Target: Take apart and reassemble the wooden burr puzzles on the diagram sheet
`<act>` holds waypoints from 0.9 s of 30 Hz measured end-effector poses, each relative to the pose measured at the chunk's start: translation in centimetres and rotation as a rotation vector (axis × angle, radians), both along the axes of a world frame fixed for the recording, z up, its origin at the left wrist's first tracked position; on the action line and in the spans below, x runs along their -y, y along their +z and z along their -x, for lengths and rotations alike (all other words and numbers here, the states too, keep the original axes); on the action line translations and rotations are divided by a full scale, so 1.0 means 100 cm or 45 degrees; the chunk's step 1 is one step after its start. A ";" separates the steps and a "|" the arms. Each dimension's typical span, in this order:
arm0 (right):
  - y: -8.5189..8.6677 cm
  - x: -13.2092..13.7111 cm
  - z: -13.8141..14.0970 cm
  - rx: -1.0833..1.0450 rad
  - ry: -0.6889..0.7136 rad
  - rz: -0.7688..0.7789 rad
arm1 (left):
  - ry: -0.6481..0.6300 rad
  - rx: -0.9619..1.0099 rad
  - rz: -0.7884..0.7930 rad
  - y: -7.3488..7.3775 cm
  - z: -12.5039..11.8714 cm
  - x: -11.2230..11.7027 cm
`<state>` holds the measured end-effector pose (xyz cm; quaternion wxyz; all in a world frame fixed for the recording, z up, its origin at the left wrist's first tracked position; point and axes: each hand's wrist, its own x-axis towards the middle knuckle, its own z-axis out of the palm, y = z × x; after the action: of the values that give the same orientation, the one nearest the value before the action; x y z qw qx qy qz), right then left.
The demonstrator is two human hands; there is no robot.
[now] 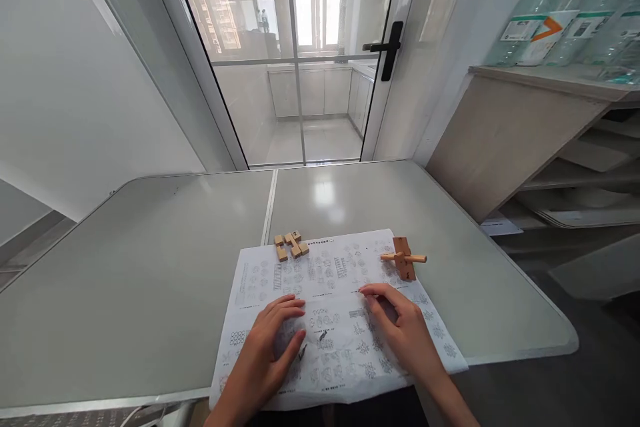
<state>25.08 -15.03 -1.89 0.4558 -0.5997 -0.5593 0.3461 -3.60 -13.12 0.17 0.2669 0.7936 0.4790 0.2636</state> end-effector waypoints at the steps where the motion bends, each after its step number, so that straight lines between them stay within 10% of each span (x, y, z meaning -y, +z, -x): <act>1: 0.000 -0.001 -0.002 0.002 0.029 -0.002 | -0.008 -0.017 -0.018 0.000 -0.001 -0.002; 27: 0.011 0.004 -0.014 0.015 0.129 -0.071 | 0.097 0.133 0.088 0.010 -0.017 -0.021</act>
<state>26.49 -15.41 -0.74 0.4508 -0.5597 -0.6012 0.3495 -1.86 -11.00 1.19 0.3087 0.7502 0.5031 0.2979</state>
